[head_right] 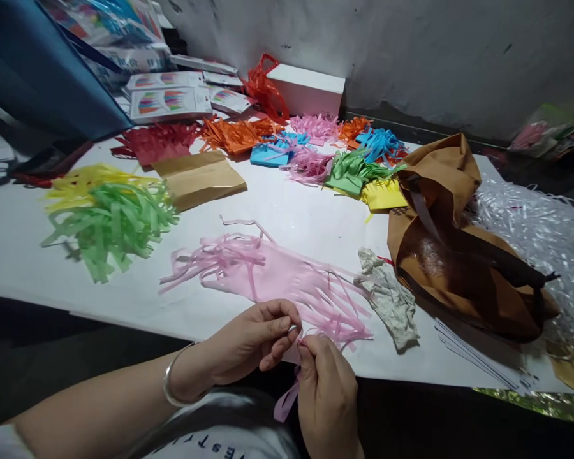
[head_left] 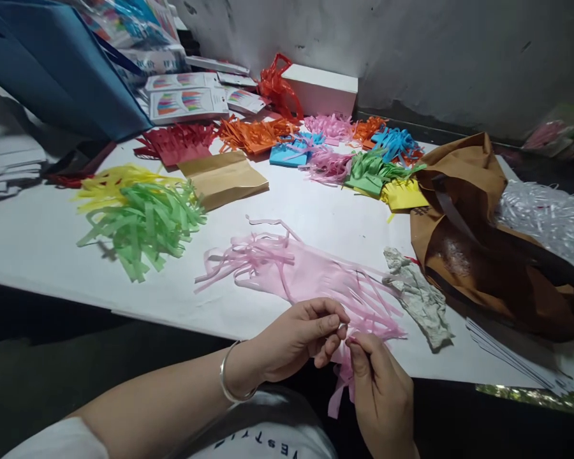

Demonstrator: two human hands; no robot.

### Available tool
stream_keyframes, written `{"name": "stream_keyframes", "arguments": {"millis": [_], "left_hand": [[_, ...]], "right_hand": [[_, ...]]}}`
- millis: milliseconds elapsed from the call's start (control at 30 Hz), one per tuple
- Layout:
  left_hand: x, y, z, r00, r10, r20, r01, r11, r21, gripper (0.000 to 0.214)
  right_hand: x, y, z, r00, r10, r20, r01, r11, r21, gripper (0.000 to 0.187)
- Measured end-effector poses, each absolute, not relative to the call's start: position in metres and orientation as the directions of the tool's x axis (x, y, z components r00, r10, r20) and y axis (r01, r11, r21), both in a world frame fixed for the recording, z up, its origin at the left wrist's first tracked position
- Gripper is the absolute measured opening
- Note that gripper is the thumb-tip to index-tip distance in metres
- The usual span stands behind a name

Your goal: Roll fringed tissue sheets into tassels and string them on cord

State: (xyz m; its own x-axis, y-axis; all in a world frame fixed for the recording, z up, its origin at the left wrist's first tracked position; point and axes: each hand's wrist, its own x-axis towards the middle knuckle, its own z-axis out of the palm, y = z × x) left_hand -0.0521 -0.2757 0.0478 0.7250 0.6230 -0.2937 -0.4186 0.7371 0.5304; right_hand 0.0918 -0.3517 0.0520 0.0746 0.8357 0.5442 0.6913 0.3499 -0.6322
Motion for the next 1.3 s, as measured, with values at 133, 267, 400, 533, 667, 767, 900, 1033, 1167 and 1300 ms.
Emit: {"name": "stream_keyframes", "arguments": {"millis": [133, 267, 400, 533, 667, 767, 900, 1033, 1167, 1300], "left_hand": [[-0.059, -0.274, 0.043, 0.714, 0.627, -0.312, -0.428, 0.743, 0.515, 0.024], [-0.064, -0.272, 0.039, 0.711, 0.619, -0.334, -0.421, 0.755, 0.503, 0.024], [-0.067, -0.27, 0.038, 0.718, 0.618, -0.321, -0.43, 0.755, 0.495, 0.021], [-0.069, -0.269, 0.038, 0.722, 0.617, -0.313, -0.432, 0.756, 0.491, 0.021], [-0.071, -0.269, 0.037, 0.722, 0.62, -0.308, -0.435, 0.752, 0.495, 0.024], [-0.072, -0.269, 0.036, 0.711, 0.627, -0.319, -0.433, 0.747, 0.504, 0.025], [-0.071, -0.269, 0.035, 0.687, 0.625, -0.372, -0.405, 0.753, 0.518, 0.031], [-0.068, -0.27, 0.037, 0.679, 0.622, -0.39, -0.393, 0.757, 0.522, 0.033], [-0.067, -0.271, 0.039, 0.672, 0.637, -0.378, -0.397, 0.741, 0.542, 0.033], [-0.068, -0.272, 0.04, 0.638, 0.674, -0.373, -0.392, 0.7, 0.597, 0.036]], "right_hand": [[0.087, -0.351, 0.049, 0.051, 0.85, 0.524, 0.684, 0.352, -0.639, 0.015], [0.085, -0.352, 0.042, 0.062, 0.862, 0.502, 0.679, 0.333, -0.654, 0.014], [0.084, -0.352, 0.041, 0.06, 0.868, 0.494, 0.702, 0.315, -0.639, 0.015], [0.082, -0.348, 0.044, 0.026, 0.87, 0.493, 0.722, 0.324, -0.611, 0.017], [0.08, -0.346, 0.046, 0.009, 0.87, 0.493, 0.727, 0.333, -0.601, 0.017], [0.078, -0.344, 0.045, -0.008, 0.865, 0.502, 0.728, 0.35, -0.59, 0.017], [0.077, -0.341, 0.044, -0.04, 0.849, 0.527, 0.76, 0.369, -0.535, 0.017], [0.076, -0.337, 0.043, -0.105, 0.809, 0.578, 0.84, 0.384, -0.384, 0.013], [0.078, -0.335, 0.043, -0.174, 0.805, 0.567, 0.887, 0.378, -0.266, 0.014], [0.081, -0.335, 0.05, -0.253, 0.813, 0.524, 0.891, 0.407, -0.202, 0.016]]}}
